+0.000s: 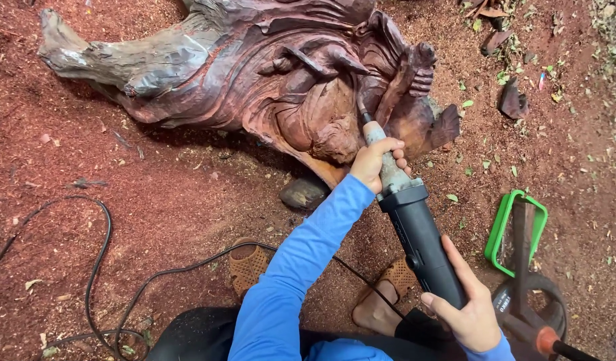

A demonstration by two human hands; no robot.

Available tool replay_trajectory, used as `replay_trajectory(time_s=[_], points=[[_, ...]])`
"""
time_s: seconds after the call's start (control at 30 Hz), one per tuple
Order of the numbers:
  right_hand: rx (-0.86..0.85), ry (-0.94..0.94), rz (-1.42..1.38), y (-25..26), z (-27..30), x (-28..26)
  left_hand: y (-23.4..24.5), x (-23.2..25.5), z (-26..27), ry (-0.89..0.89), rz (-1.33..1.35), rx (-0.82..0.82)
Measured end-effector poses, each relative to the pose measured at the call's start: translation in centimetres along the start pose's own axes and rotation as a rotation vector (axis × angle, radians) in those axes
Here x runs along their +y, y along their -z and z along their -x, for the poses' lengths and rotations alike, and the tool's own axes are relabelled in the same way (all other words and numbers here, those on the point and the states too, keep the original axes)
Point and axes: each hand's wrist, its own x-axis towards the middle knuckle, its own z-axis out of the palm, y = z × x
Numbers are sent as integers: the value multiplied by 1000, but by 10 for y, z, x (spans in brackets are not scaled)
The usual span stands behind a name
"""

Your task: Using a power rotary tool to carve intricate details into a wooden sculpture of a figure

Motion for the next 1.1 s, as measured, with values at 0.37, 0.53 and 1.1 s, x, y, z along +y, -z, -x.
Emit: replay_trajectory(time_s=[0.37,0.53,1.1], points=[[-40,23,-29,18,9,21,11,-20,10,-3,25,16],[-9,82,110,60,20,62,-4,-44,21,100,118,-145],[-290,43,16,155,-36,178,3,-124,36,-15,149,-138]])
